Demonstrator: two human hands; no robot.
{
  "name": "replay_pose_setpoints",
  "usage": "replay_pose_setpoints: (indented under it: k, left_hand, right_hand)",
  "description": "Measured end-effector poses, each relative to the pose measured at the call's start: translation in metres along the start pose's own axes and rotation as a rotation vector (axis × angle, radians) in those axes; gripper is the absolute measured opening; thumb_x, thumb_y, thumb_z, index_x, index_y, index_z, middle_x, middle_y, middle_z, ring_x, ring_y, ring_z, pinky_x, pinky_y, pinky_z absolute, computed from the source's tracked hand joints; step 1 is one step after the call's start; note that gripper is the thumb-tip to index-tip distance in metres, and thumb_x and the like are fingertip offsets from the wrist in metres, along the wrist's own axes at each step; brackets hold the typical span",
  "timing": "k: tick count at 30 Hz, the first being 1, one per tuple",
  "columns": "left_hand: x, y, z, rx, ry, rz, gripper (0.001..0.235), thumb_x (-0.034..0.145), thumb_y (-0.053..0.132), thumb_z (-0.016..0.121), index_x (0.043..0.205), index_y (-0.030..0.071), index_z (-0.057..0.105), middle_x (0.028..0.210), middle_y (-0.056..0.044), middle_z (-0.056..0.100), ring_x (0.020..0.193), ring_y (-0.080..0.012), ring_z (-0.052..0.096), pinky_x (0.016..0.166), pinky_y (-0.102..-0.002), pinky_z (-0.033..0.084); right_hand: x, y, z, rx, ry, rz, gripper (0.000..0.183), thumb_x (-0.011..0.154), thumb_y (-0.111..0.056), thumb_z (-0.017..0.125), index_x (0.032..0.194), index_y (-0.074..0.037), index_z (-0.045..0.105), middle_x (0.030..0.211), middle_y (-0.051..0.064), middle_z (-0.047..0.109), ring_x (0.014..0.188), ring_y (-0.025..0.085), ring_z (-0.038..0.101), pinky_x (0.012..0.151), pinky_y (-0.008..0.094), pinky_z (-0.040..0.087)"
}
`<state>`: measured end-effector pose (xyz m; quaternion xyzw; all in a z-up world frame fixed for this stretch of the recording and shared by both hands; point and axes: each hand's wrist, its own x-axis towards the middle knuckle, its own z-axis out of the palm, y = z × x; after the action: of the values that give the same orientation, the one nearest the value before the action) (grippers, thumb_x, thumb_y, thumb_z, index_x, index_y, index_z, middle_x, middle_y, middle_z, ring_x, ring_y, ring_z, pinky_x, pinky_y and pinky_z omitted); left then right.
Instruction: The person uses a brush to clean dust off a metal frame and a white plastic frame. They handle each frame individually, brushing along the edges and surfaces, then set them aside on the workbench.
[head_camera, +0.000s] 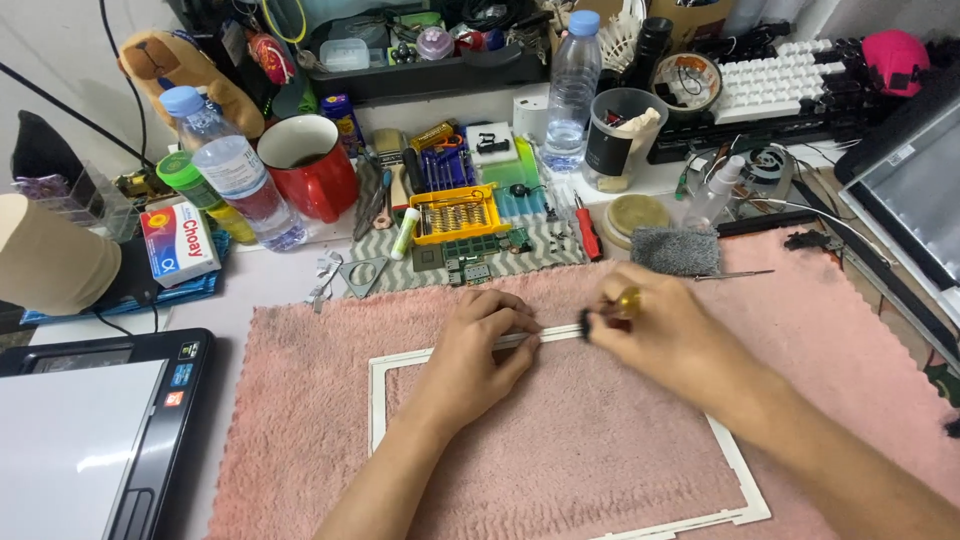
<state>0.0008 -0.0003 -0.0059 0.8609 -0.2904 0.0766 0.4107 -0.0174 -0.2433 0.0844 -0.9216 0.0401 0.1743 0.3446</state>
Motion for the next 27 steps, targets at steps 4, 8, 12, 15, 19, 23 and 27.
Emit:
replay_pose_setpoints:
  k: [4,8,12,15,19,23,27]
  left_hand:
    - [0.000,-0.002,0.001,-0.006,0.067,0.057,0.014,0.100,0.018,0.082,0.110,0.010,0.085,0.119,-0.007,0.079,0.122,-0.0319,0.070,0.104,-0.047,0.057]
    - [-0.001,0.001,0.000,0.028,0.052,0.117,0.019,0.103,0.015,0.082,0.121,0.007,0.084,0.127,-0.009,0.077,0.122,-0.0303,0.066,0.105,-0.048,0.054]
    - [0.001,0.003,0.003,0.106,0.050,0.217,0.028,0.098,0.006,0.081,0.125,0.011,0.085,0.131,-0.007,0.078,0.126,-0.0317,0.066,0.106,-0.051,0.051]
    - [0.002,0.005,0.007,0.120,0.010,0.284,0.030,0.098,-0.003,0.076,0.125,0.005,0.084,0.128,-0.009,0.078,0.122,-0.0331,0.064,0.100,-0.048,0.057]
    - [0.001,0.007,0.006,0.166,-0.030,0.290,0.031,0.103,-0.001,0.073,0.132,0.004,0.084,0.126,-0.010,0.077,0.119,-0.0327,0.063,0.098,-0.048,0.058]
    - [0.001,0.007,0.005,0.207,-0.059,0.305,0.033,0.103,0.002,0.073,0.135,0.004,0.082,0.127,-0.011,0.076,0.118,-0.0329,0.064,0.099,-0.048,0.058]
    - [0.000,0.011,0.003,0.196,-0.090,0.308,0.035,0.101,0.006,0.075,0.135,0.000,0.082,0.128,-0.011,0.073,0.116,-0.0326,0.064,0.098,-0.048,0.058]
  right_hand:
    - [-0.004,0.020,-0.021,-0.298,0.211,-0.221,0.011,0.100,-0.019,0.081,0.111,-0.018,0.084,0.109,-0.002,0.081,0.094,0.019,0.081,0.086,0.033,0.066]
    - [0.001,0.053,-0.042,-0.384,0.315,-0.241,0.037,0.103,-0.039,0.076,0.138,-0.025,0.078,0.124,-0.002,0.084,0.109,0.014,0.081,0.098,0.033,0.070]
    - [-0.013,0.064,-0.054,-0.351,0.546,-0.391,0.025,0.093,-0.040,0.085,0.111,-0.022,0.089,0.122,-0.005,0.086,0.124,0.018,0.075,0.120,0.042,0.039]
    - [-0.015,0.065,-0.055,-0.302,0.487,-0.345,0.031,0.095,-0.046,0.083,0.116,-0.025,0.091,0.123,-0.005,0.085,0.129,0.017,0.069,0.118,0.038,0.040]
    - [-0.022,0.049,-0.053,-0.213,0.382,-0.172,0.039,0.102,-0.048,0.074,0.124,-0.021,0.092,0.120,-0.003,0.087,0.099,0.018,0.078,0.088,0.035,0.059]
    - [-0.020,0.048,-0.051,-0.205,0.391,-0.138,0.043,0.106,-0.050,0.067,0.127,-0.020,0.091,0.108,0.003,0.090,0.083,0.023,0.082,0.076,0.035,0.060]
    - [-0.008,0.052,-0.045,-0.279,0.215,-0.023,0.047,0.111,-0.053,0.054,0.136,-0.028,0.085,0.105,0.004,0.093,0.082,0.021,0.088,0.058,0.034,0.069]
